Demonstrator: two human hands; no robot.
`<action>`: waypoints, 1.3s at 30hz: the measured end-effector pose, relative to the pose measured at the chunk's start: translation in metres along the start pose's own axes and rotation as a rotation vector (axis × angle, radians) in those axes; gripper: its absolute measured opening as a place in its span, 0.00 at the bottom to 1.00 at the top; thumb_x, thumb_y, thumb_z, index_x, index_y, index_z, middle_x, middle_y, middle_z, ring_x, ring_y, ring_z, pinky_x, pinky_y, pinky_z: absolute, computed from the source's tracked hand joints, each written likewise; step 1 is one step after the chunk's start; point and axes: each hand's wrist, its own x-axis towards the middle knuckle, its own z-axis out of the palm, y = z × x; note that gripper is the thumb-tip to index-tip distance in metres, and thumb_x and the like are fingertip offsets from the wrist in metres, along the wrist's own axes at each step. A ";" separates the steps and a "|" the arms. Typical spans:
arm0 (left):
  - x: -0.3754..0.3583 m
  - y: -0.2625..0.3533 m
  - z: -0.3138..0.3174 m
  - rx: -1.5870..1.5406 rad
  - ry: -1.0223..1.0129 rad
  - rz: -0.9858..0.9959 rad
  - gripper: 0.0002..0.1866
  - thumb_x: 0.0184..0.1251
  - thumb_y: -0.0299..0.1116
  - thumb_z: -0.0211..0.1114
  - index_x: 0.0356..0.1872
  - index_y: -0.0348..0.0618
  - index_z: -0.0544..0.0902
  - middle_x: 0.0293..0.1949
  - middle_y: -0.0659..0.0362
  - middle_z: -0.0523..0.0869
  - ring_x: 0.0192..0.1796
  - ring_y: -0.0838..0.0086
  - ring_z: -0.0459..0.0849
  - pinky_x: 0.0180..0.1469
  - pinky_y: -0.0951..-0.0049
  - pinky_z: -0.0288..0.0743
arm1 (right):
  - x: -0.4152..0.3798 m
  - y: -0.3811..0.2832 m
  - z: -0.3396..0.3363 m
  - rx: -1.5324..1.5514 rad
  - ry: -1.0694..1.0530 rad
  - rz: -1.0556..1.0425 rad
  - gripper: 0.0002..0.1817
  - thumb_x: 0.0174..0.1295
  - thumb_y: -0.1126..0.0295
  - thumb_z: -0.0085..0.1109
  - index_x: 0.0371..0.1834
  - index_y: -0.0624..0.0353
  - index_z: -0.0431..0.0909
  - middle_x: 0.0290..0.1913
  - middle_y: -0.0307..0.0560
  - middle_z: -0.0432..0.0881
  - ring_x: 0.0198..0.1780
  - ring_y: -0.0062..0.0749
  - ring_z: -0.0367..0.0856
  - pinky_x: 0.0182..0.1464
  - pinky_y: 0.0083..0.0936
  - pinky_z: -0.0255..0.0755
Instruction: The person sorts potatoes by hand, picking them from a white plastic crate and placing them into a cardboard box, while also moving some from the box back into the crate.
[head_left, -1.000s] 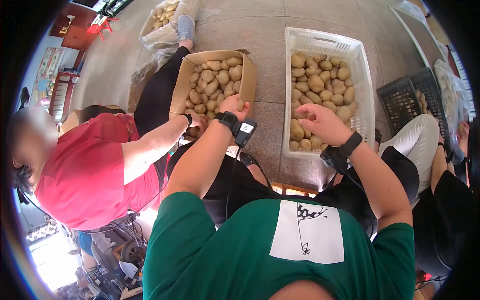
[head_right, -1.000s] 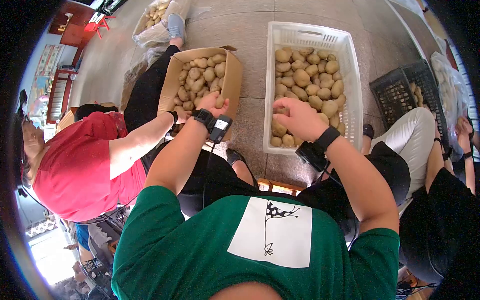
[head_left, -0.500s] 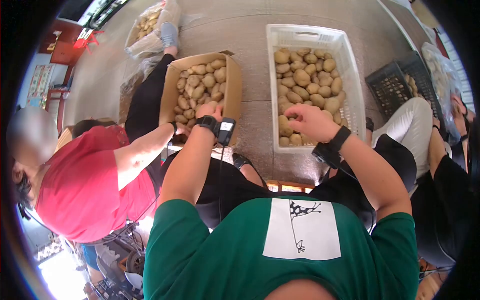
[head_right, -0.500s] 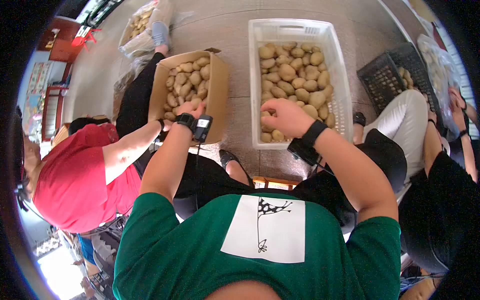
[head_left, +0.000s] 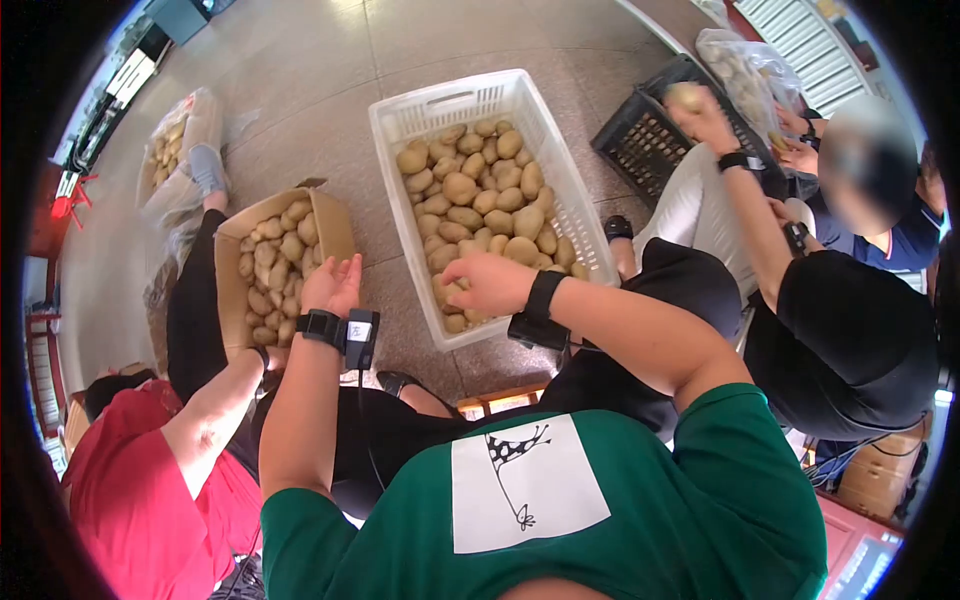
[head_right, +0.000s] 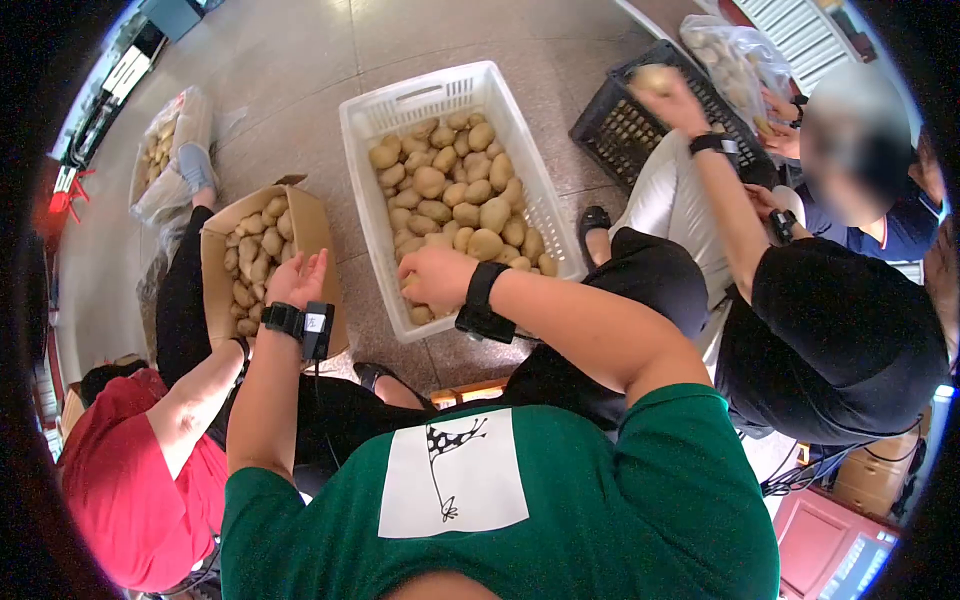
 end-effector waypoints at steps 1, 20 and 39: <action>-0.007 -0.004 0.005 0.009 -0.089 -0.031 0.16 0.64 0.26 0.46 0.49 0.29 0.59 0.46 0.47 0.63 0.49 0.60 0.68 0.54 0.62 0.70 | -0.001 -0.001 0.001 0.007 0.003 0.012 0.17 0.50 0.64 0.53 0.42 0.61 0.73 0.37 0.58 0.77 0.42 0.47 0.75 0.45 0.33 0.68; -0.054 -0.057 0.056 0.284 -0.357 -0.305 0.13 0.61 0.27 0.52 0.45 0.35 0.65 0.42 0.50 0.69 0.45 0.62 0.72 0.49 0.67 0.73 | -0.005 0.015 0.005 -0.207 0.275 0.034 0.16 0.44 0.67 0.55 0.39 0.59 0.74 0.38 0.54 0.73 0.43 0.48 0.72 0.46 0.36 0.67; -0.048 -0.062 0.058 0.342 -0.240 -0.309 0.08 0.59 0.27 0.53 0.38 0.35 0.70 0.35 0.53 0.73 0.38 0.64 0.75 0.43 0.68 0.77 | 0.007 0.079 0.000 -0.271 0.027 0.568 0.20 0.49 0.73 0.53 0.49 0.59 0.67 0.52 0.61 0.62 0.46 0.52 0.73 0.48 0.37 0.69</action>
